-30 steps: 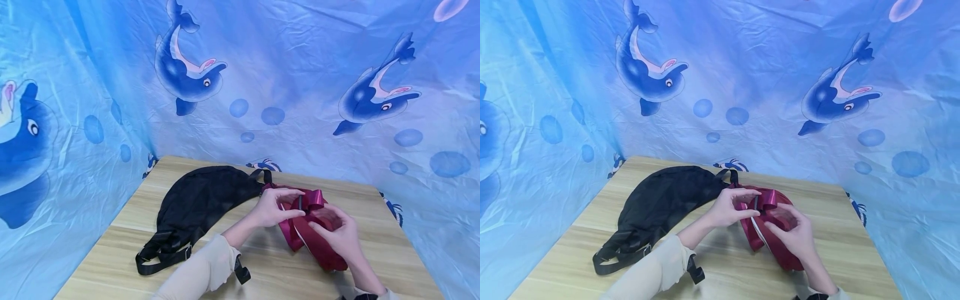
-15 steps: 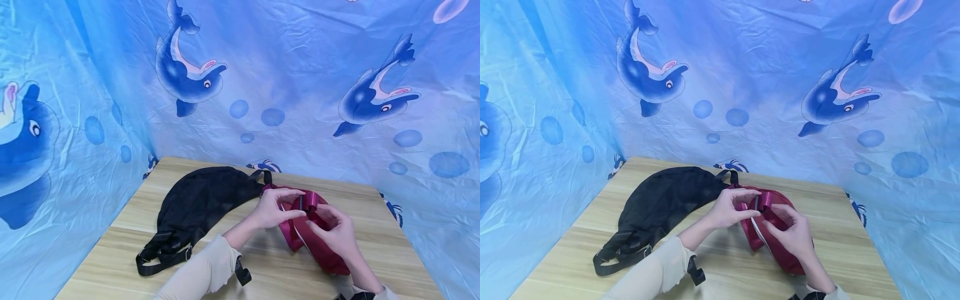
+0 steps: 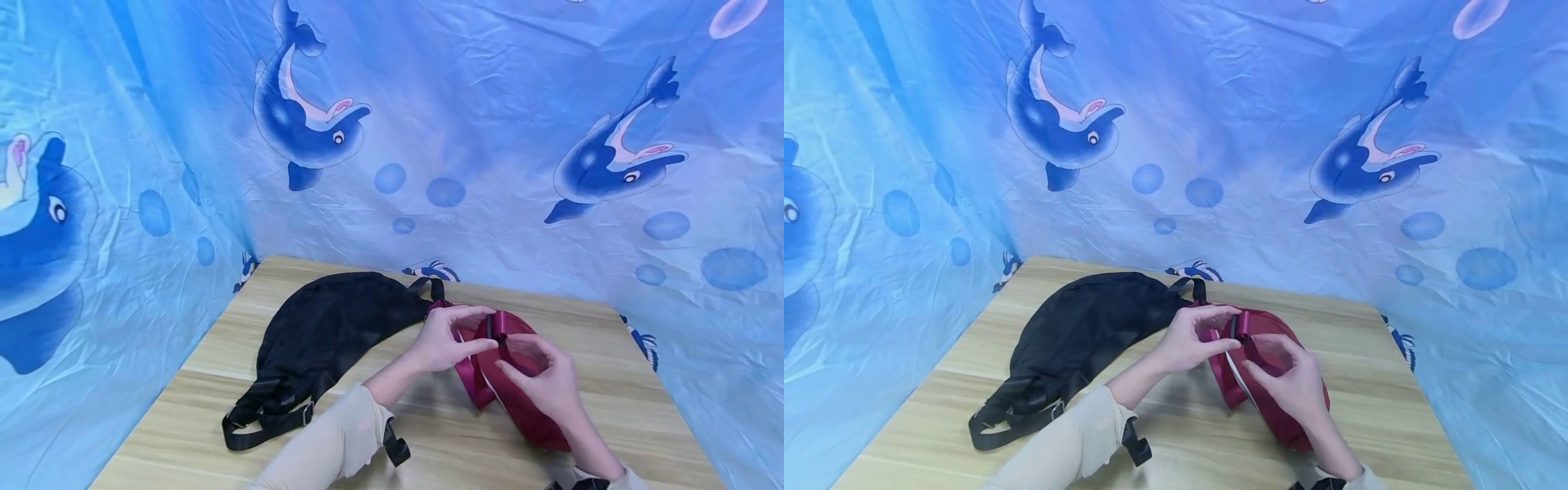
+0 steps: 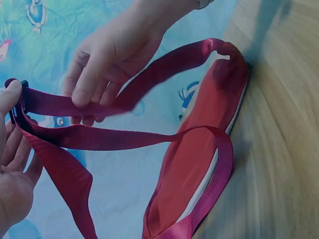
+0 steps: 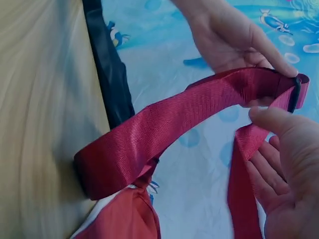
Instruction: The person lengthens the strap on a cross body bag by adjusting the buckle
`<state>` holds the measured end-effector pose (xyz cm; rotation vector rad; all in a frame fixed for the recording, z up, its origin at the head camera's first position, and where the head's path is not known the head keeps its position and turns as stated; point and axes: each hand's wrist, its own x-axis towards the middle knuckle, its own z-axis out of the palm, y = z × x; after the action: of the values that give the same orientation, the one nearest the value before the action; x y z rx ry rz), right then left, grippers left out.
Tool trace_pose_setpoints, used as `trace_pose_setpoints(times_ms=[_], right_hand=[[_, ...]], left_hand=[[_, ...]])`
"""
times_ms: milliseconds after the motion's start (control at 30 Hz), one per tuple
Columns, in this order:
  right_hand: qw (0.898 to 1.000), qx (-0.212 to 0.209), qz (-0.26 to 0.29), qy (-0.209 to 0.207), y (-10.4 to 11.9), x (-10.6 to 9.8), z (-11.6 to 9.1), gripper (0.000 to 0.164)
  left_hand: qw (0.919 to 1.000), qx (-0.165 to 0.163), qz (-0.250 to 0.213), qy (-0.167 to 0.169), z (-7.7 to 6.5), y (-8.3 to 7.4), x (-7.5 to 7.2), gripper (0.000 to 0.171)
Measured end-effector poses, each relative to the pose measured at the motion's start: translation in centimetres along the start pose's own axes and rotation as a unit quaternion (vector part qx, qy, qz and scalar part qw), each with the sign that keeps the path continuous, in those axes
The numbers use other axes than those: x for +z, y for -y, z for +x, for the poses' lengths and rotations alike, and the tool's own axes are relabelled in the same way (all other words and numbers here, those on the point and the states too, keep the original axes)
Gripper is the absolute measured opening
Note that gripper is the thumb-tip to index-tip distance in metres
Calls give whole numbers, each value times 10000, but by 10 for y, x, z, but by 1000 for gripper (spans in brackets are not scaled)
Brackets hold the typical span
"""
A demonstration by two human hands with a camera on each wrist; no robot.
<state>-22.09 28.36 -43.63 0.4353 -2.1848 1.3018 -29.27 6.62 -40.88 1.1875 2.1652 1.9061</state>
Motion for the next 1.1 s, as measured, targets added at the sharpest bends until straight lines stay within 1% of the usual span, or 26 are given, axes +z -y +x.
trace_pose_setpoints(times_ms=[100,233,333,467,533,600,733,833,900,967,1033,1100], right_hand=[[9998,-21,174,96,1,0,0,57],[9988,-131,473,-5,1,3,1,56],[9985,-142,534,-7,-5,4,-2,54],[9991,-123,384,114,-13,1,-6,56],[9985,-131,503,158,-14,0,-6,58],[9979,-161,603,183,-13,0,-5,60],[9963,-209,773,306,-10,-2,-1,57],[9907,-471,1185,480,-8,-8,3,56],[9866,-717,1321,638,-6,-12,8,56],[9846,-965,1213,814,-2,-17,13,55],[9851,-1131,821,1003,2,-20,19,54],[9846,-1156,496,1215,4,-23,22,56]], left_hand=[[9999,-8,-13,112,0,-1,2,45],[9995,114,-10,285,1,-1,7,46],[9997,153,27,211,-1,0,7,45],[9999,116,108,48,-3,2,5,45],[9998,128,152,65,-4,3,5,45],[9996,158,152,156,-5,4,4,46],[9994,177,174,242,-6,3,4,46],[9992,140,288,219,-6,4,4,46],[9986,147,448,219,-6,4,4,47],[9973,204,664,238,-6,5,4,49],[9956,260,859,259,-6,5,4,50],[9948,274,940,266,-6,5,4,51]])
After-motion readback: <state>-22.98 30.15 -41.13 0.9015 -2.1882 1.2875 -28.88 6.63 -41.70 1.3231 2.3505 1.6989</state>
